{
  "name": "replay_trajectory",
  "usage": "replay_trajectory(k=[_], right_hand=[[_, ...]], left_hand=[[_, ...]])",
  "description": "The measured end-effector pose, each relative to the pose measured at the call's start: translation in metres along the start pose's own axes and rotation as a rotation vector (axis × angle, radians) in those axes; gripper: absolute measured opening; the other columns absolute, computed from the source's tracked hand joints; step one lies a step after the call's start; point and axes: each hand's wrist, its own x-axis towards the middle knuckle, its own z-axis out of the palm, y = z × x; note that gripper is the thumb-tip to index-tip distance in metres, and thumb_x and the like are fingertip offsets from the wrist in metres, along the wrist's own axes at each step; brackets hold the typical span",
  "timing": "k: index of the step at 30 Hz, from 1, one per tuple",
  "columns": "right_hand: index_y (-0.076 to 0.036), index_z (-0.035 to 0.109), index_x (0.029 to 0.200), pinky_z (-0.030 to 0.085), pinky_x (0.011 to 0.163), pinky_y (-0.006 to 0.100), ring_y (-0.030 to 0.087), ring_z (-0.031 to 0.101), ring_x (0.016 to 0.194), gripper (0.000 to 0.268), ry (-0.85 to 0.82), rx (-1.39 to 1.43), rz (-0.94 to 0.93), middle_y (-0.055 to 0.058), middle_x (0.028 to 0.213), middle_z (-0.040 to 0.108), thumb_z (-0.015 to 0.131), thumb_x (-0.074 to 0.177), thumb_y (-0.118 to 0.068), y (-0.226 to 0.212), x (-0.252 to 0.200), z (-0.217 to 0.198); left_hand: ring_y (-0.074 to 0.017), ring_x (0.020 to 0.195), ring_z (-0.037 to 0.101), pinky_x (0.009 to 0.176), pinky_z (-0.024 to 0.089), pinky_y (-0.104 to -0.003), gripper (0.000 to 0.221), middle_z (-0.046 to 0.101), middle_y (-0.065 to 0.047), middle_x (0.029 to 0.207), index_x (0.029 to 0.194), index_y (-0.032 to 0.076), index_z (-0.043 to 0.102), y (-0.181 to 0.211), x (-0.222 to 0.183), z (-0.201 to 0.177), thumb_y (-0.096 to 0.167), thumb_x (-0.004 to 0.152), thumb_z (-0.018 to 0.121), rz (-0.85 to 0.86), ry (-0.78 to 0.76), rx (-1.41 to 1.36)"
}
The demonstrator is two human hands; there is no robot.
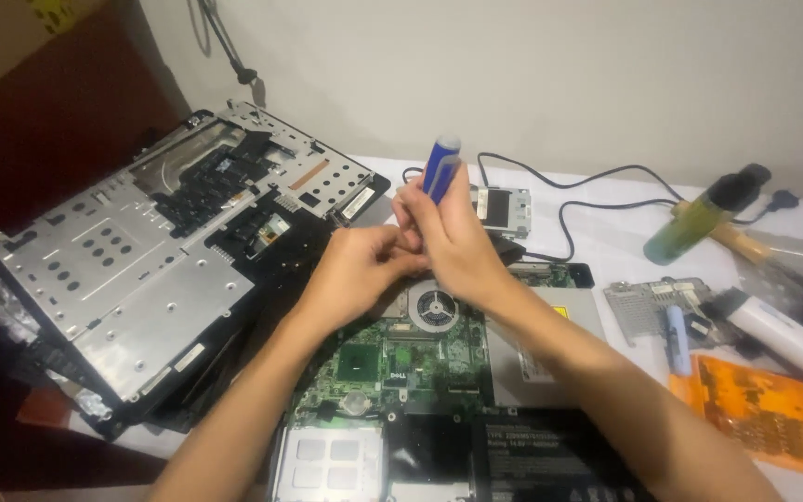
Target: Mounting and screwing a cooling fan onto a laptop motherboard during a repair.
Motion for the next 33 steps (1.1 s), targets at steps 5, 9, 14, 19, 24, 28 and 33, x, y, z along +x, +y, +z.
replay_trajectory(k=[5, 9, 14, 19, 24, 28, 33], right_hand=[[-0.011, 0.029, 0.113, 0.053, 0.061, 0.03, 0.013, 0.056, 0.065, 0.009, -0.013, 0.01, 0.022, 0.002, 0.08, 0.055, 0.031, 0.112, -0.019, 0.008, -0.002, 0.003], [-0.009, 0.029, 0.113, 0.053, 0.061, 0.03, 0.013, 0.056, 0.067, 0.01, -0.019, 0.004, 0.013, 0.004, 0.081, 0.057, 0.034, 0.111, -0.017, 0.009, -0.004, 0.004], [-0.007, 0.03, 0.113, 0.052, 0.061, 0.03, 0.013, 0.057, 0.068, 0.012, -0.003, -0.009, 0.005, 0.005, 0.081, 0.058, 0.036, 0.11, -0.017, 0.012, -0.004, 0.006], [-0.007, 0.031, 0.113, 0.053, 0.062, 0.033, 0.016, 0.059, 0.067, 0.015, -0.003, -0.057, 0.001, 0.008, 0.081, 0.062, 0.039, 0.11, -0.019, 0.011, -0.007, 0.004], [-0.008, 0.051, 0.103, 0.054, 0.063, 0.032, 0.018, 0.066, 0.063, 0.016, -0.041, -0.142, 0.026, 0.005, 0.073, 0.069, 0.053, 0.106, -0.023, 0.01, -0.006, 0.001], [-0.01, 0.053, 0.101, 0.054, 0.064, 0.03, 0.018, 0.065, 0.064, 0.016, -0.027, -0.141, 0.062, 0.005, 0.072, 0.068, 0.054, 0.106, -0.025, 0.011, -0.008, 0.001], [-0.002, 0.066, 0.085, 0.059, 0.057, 0.026, 0.019, 0.067, 0.063, 0.03, -0.062, -0.109, 0.18, 0.011, 0.078, 0.069, 0.053, 0.102, -0.023, 0.013, -0.004, 0.004]], left_hand=[[-0.0312, 0.082, 0.077, 0.075, 0.057, -0.041, 0.026, 0.08, -0.009, 0.078, 0.089, 0.007, 0.078, 0.006, -0.002, -0.001, 0.031, 0.08, 0.082, -0.048, -0.027, 0.03], [-0.0299, 0.079, 0.078, 0.073, 0.058, -0.039, 0.022, 0.081, -0.009, 0.079, 0.09, 0.006, 0.078, 0.005, -0.002, -0.004, 0.025, 0.081, 0.082, -0.064, -0.035, 0.042], [-0.0319, 0.082, 0.078, 0.074, 0.058, -0.04, 0.02, 0.081, -0.01, 0.08, 0.091, 0.006, 0.077, 0.008, -0.002, -0.005, 0.022, 0.08, 0.081, -0.046, -0.045, 0.041], [-0.0311, 0.085, 0.078, 0.075, 0.058, -0.042, 0.02, 0.081, -0.008, 0.082, 0.093, 0.008, 0.077, 0.003, -0.003, -0.006, 0.022, 0.079, 0.081, -0.06, -0.054, 0.029], [-0.04, 0.087, 0.076, 0.072, 0.057, -0.05, 0.031, 0.08, -0.022, 0.094, 0.102, -0.002, 0.074, 0.014, -0.013, -0.018, 0.018, 0.08, 0.08, -0.006, -0.092, 0.016], [-0.0548, 0.126, 0.054, 0.097, 0.05, -0.064, 0.075, 0.056, -0.035, 0.141, 0.144, -0.008, 0.048, 0.042, -0.021, -0.048, -0.003, 0.074, 0.076, 0.218, -0.011, -0.29], [-0.0219, 0.117, 0.071, 0.102, 0.06, -0.032, 0.052, 0.07, -0.014, 0.129, 0.138, 0.006, 0.055, 0.068, 0.001, -0.046, 0.021, 0.092, 0.073, 0.447, 0.161, -0.123]])
